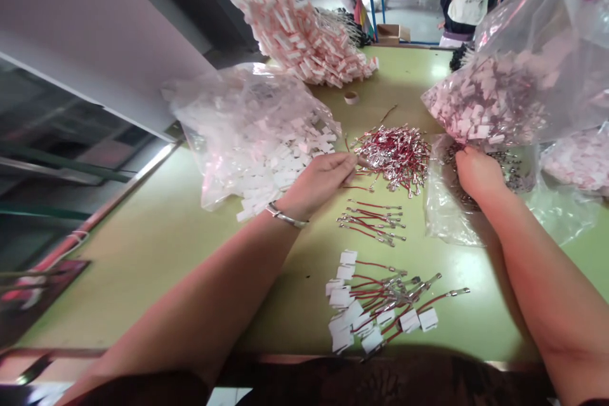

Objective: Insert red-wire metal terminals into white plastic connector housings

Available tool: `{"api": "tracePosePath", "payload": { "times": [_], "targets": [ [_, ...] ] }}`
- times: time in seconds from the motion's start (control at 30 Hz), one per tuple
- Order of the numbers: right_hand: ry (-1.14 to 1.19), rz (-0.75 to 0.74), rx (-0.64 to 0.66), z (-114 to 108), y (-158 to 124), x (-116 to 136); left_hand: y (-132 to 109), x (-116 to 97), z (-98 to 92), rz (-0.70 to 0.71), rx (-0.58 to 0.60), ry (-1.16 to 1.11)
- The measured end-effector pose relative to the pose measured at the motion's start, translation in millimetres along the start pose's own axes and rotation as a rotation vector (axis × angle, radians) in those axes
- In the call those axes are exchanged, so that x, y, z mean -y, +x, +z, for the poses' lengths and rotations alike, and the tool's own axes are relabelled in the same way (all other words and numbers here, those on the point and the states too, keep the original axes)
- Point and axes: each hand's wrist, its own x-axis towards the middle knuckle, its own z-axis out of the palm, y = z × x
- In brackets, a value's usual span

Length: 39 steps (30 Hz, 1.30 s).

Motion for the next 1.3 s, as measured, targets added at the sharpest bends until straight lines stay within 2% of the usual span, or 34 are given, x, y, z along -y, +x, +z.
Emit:
{"api": "tracePosePath", "payload": {
  "times": [0.1,0.23,0.33,0.43,0.53,0.63,0.7,0.8,0.97,1.03,1.17,1.3],
  "targets": [
    [0.004,-0.017,0.061,0.4,1.0,-1.5,-1.3,-2.2,2.9,-0.009,0.049,0.115],
    [0.001,-0.036,0.114,1.0,2.4,-3.6,2.8,3.0,-2.9,0.006,0.013,0.142],
    [-0.01,-0.028,0.086,-4.2,1.1,-2.3,2.5,4.7,-2.6,0.003,0.023,0.124],
    [0.05,0.039,-0.014,-18.6,-3.9,5.9,-3.1,2.3,6.9,0.032,0.076,0.102],
    [0.34,0.029,-0.124,-35.8,-12.5,28.1,-9.3,1.1,20.3,0.121,0.151,0.103],
    [0.846,-0.169,-0.129,-45.2,-23.5,59.4,-12.9,3.7,30.4,0.243,0.191,0.145],
    [1.027,-0.211,-0.138,-45.9,-30.0,77.1,-14.0,5.9,33.7,0.295,0.206,0.166],
    [1.132,-0.186,-0.141,-43.1,-35.6,90.8,-15.0,7.4,34.2,0.328,0.226,0.197],
    [1.149,-0.221,-0.144,-41.7,-36.7,91.7,-15.4,7.0,30.2,0.374,0.24,0.293],
    [1.161,-0.215,-0.101,-43.6,-36.9,90.9,-15.0,7.3,28.6,0.411,0.252,0.367],
    [1.31,-0.107,0.17,-49.3,-37.1,90.1,-13.6,7.2,25.7,0.465,0.294,0.396],
    [1.298,-0.103,0.195,-53.6,-35.7,88.5,-14.3,3.5,21.4,0.532,0.332,0.582]
  ]
}}
